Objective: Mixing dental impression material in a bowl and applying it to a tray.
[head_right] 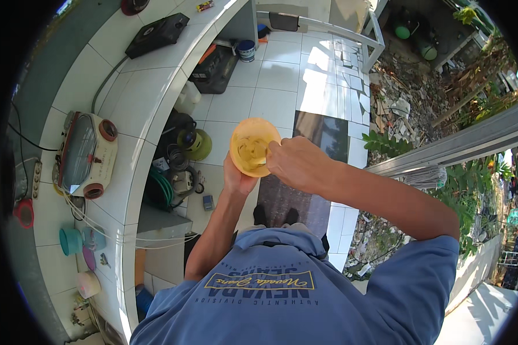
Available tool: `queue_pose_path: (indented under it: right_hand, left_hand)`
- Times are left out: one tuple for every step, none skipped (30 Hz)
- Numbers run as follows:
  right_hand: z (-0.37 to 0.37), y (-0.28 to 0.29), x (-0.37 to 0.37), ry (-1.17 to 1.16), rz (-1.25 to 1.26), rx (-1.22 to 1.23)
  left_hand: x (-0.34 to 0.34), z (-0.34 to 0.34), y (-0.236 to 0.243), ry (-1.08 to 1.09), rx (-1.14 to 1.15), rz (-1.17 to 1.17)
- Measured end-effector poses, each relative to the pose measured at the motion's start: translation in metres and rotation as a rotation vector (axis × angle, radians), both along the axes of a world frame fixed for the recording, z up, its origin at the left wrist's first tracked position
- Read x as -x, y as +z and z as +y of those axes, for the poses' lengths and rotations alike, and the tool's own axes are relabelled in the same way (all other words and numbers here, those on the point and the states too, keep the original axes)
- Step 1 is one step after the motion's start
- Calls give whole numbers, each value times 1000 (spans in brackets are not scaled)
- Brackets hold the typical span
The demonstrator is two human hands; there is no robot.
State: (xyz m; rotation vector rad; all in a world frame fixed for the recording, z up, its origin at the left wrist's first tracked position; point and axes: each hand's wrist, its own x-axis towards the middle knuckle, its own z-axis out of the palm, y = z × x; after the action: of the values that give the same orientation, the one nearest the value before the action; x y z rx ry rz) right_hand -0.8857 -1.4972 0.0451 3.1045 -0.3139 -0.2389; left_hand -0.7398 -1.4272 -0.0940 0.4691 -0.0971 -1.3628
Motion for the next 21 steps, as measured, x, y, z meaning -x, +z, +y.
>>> queue_pose_path:
  right_hand:
    - [-1,4,-1,-1,-3,-3]
    - [1,13,-2,126,-43,60]
    - [1,22,-4,252,-82,125]
    - [2,31,-12,244,-86,125]
    - [1,39,-28,418,-105,213]
    - [-3,44,-41,589,-122,302]
    - [-12,44,-47,573,-119,302]
    - [-22,46,-53,498,-117,293]
    - [-29,46,-53,424,-114,284]
    - [-33,48,-52,422,-113,285]
    - [-36,51,-46,274,-81,219]
    - [-39,52,-41,128,-49,152]
    - [-40,51,-35,139,-47,152]
    - [-37,48,-28,6,16,49]
    - [-31,43,-24,-125,82,-53]
    - [-20,38,-22,-113,81,-52]
    - [-4,30,-17,-179,37,-102]
    - [9,23,-13,-246,-10,-154]
    - [19,15,-12,-245,-12,-153]
    - [28,7,-11,-207,-123,-141]
    - [31,3,-11,-170,-234,-128]
  left_hand:
    - [-5,5,6,-1,-3,-3]
    - [-8,13,17,-124,-9,31]
    - [-10,17,23,-248,-14,65]
    - [-11,22,23,-255,-16,61]
    - [-13,27,20,-303,-37,74]
    - [-15,31,20,-354,-58,87]
    - [-16,33,21,-369,-59,88]
    - [-17,33,27,-408,-90,65]
    - [-18,34,32,-446,-120,43]
    - [-21,37,37,-447,-119,42]
    - [-24,41,42,-410,-109,-26]
    - [-26,43,46,-370,-100,-93]
    - [-28,44,50,-359,-99,-90]
    - [-30,43,53,-244,-29,-133]
    - [-31,41,54,-126,40,-175]
    - [-31,39,53,-115,39,-176]
    - [-29,31,48,-7,58,-80]
    - [-29,26,44,97,76,15]
    - [-32,23,37,97,77,13]
    - [-35,21,29,104,119,63]
    - [-37,17,21,108,161,112]
